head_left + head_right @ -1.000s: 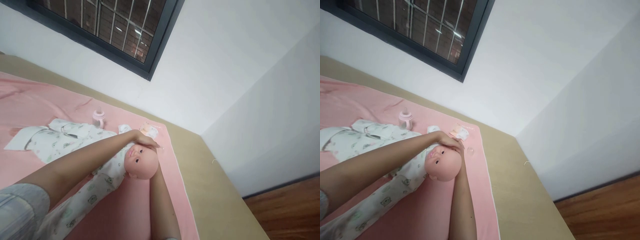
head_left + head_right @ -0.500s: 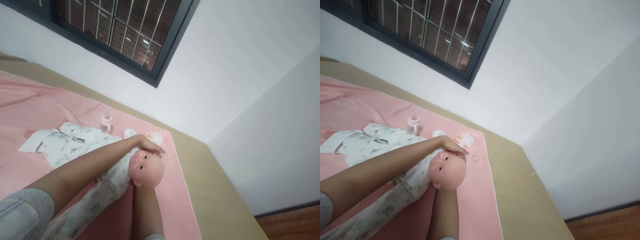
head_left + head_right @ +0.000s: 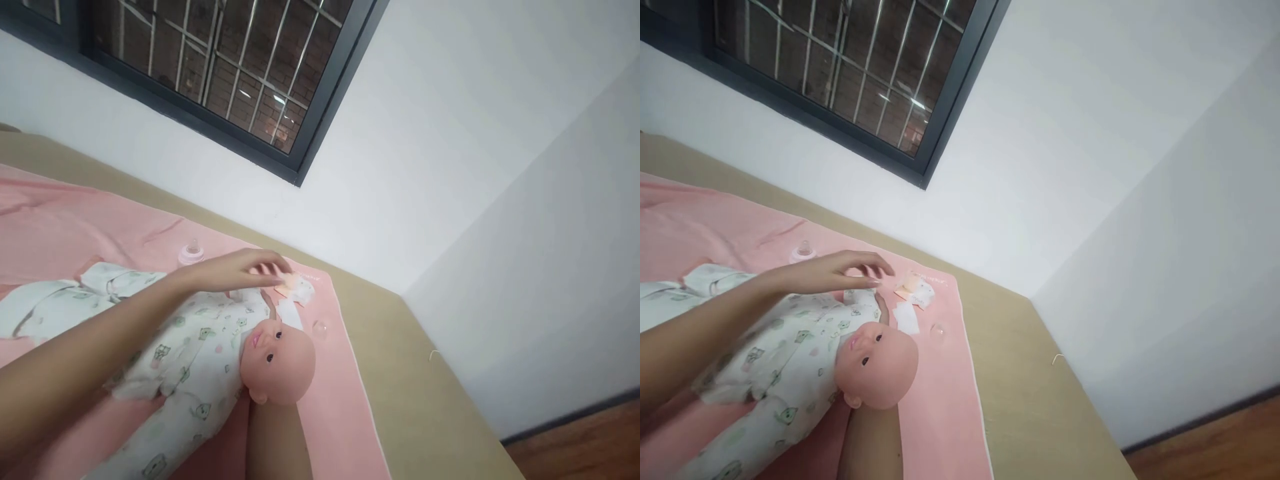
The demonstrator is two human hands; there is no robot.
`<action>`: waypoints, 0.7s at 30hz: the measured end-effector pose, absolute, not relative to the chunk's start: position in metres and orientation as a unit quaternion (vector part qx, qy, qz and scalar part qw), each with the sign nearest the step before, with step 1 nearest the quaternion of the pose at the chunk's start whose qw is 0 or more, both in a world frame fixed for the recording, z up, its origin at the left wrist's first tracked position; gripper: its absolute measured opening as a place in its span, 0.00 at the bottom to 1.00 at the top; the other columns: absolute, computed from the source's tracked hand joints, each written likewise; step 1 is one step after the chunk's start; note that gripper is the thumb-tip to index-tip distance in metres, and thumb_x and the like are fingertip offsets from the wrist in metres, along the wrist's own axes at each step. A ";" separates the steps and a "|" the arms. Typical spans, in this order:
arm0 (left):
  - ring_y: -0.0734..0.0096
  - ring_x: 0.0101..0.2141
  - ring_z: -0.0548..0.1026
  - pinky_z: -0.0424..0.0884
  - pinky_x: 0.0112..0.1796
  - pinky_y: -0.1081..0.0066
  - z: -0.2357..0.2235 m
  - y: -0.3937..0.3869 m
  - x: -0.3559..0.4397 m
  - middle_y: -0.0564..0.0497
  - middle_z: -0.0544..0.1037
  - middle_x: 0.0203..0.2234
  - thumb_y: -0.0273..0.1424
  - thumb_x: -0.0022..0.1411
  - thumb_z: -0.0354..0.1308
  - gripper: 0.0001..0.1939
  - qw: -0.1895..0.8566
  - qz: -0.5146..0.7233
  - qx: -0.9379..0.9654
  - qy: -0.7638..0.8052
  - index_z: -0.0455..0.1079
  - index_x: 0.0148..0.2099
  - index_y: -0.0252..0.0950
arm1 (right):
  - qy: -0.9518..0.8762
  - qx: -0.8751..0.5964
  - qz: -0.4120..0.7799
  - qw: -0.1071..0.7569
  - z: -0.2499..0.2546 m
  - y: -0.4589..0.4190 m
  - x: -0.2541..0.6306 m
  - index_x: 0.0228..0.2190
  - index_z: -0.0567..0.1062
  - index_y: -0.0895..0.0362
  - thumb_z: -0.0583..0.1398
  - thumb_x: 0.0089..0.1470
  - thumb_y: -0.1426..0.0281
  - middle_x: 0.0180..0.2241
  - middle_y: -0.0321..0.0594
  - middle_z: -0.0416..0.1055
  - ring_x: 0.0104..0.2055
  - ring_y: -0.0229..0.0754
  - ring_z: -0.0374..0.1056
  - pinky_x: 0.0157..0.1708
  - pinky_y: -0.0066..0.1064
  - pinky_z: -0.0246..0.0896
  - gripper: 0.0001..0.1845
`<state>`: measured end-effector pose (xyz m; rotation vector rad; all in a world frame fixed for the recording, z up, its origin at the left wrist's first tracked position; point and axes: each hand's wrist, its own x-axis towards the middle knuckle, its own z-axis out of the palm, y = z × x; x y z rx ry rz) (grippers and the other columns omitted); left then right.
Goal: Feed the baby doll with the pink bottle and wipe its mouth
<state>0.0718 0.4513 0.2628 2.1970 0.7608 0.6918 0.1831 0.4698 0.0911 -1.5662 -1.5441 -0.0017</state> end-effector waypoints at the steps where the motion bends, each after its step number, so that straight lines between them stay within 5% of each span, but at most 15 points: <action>1: 0.61 0.45 0.72 0.68 0.42 0.70 0.261 0.451 0.058 0.51 0.74 0.48 0.49 0.61 0.52 0.20 0.345 0.276 0.840 0.316 0.70 0.50 0.45 | -0.609 -0.653 0.000 0.450 0.087 0.468 0.186 0.21 0.73 0.47 0.61 0.27 0.48 0.21 0.36 0.64 0.36 0.53 0.71 0.28 0.44 0.67 0.19; 6: 0.66 0.26 0.69 0.64 0.28 0.69 0.245 0.470 -0.006 0.51 0.71 0.23 0.51 0.59 0.53 0.20 0.319 0.264 0.813 0.410 0.68 0.29 0.39 | -0.579 -0.700 0.000 0.419 0.075 0.471 0.195 0.14 0.67 0.44 0.59 0.18 0.44 0.14 0.37 0.58 0.28 0.57 0.68 0.21 0.47 0.61 0.20; 10: 0.70 0.23 0.62 0.58 0.26 0.71 0.235 0.493 -0.054 0.54 0.64 0.20 0.49 0.59 0.52 0.22 0.223 0.291 0.788 0.495 0.60 0.24 0.37 | -0.536 -0.738 -0.014 0.410 0.077 0.472 0.198 0.11 0.63 0.45 0.56 0.14 0.43 0.13 0.39 0.53 0.30 0.63 0.67 0.24 0.55 0.60 0.22; 14: 0.63 0.29 0.70 0.64 0.30 0.69 0.216 0.511 -0.076 0.52 0.71 0.28 0.49 0.49 0.60 0.21 0.205 0.272 0.706 0.621 0.62 0.37 0.39 | -0.451 -0.800 -0.015 0.396 0.085 0.467 0.202 0.13 0.64 0.44 0.55 0.16 0.46 0.15 0.41 0.54 0.41 0.70 0.65 0.33 0.63 0.58 0.19; 17: 0.57 0.37 0.75 0.68 0.38 0.66 0.199 0.520 -0.070 0.46 0.74 0.41 0.45 0.39 0.64 0.43 0.253 0.229 0.681 0.647 0.56 0.57 0.38 | -0.481 -0.774 0.007 0.411 0.095 0.461 0.200 0.14 0.66 0.44 0.55 0.20 0.51 0.17 0.42 0.55 0.48 0.71 0.62 0.38 0.65 0.57 0.14; 21: 0.55 0.38 0.76 0.69 0.36 0.68 0.179 0.529 -0.054 0.44 0.75 0.44 0.41 0.37 0.61 0.41 0.278 0.194 0.711 0.616 0.60 0.56 0.37 | -0.353 -0.850 -0.031 0.391 0.118 0.450 0.191 0.16 0.68 0.44 0.58 0.21 0.53 0.20 0.43 0.58 0.50 0.75 0.60 0.42 0.69 0.54 0.13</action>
